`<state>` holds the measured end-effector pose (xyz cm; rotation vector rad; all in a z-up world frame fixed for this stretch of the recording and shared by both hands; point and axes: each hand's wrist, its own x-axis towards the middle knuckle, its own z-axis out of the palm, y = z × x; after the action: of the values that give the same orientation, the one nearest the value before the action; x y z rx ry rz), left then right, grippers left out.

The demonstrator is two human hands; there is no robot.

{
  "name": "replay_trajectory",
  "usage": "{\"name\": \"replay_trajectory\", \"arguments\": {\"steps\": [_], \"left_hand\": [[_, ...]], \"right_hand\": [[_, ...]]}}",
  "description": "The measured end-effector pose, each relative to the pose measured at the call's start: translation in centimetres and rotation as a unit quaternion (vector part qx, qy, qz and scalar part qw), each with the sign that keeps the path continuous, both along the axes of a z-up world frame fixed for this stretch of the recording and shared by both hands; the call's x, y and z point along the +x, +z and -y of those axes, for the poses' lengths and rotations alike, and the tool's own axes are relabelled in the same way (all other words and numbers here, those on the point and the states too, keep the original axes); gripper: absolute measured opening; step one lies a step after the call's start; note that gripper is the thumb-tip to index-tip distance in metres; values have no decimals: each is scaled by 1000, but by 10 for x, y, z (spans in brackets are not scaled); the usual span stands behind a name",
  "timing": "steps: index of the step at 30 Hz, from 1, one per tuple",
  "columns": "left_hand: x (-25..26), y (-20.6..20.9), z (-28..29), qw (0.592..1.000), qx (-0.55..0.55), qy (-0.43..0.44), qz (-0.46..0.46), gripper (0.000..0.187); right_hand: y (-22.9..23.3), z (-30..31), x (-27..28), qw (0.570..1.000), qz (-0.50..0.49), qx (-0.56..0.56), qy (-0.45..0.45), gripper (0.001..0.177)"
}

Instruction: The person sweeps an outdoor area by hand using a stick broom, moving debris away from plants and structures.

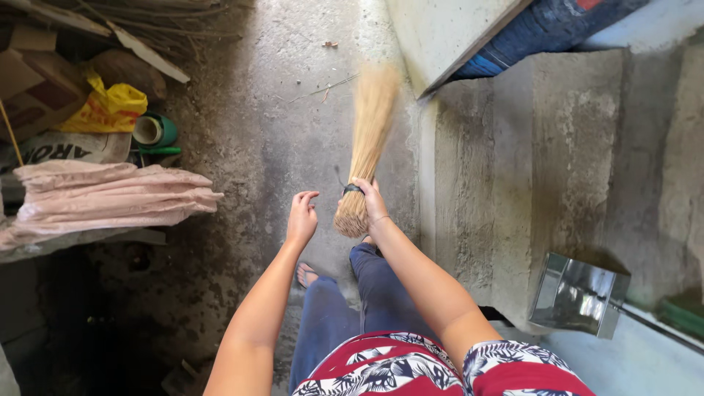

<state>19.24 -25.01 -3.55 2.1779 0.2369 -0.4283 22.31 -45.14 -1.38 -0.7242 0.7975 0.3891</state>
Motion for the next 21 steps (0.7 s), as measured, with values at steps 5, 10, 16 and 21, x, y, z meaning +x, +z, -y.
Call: {"name": "replay_trajectory", "arguments": {"steps": [5, 10, 16, 21], "left_hand": [[6, 5, 1, 999, -1, 21, 31, 46], [-9, -2, 8, 998, -19, 57, 30, 41], [-31, -4, -2, 990, -32, 88, 101, 46], [-56, 16, -25, 985, -25, 149, 78, 45]], "right_hand": [[-43, 27, 87, 991, -88, 92, 32, 57], [-60, 33, 155, 980, -47, 180, 73, 52], [-1, 3, 70, 983, 64, 7, 173, 50], [43, 3, 6, 945, 80, 86, 305, 48]]}}
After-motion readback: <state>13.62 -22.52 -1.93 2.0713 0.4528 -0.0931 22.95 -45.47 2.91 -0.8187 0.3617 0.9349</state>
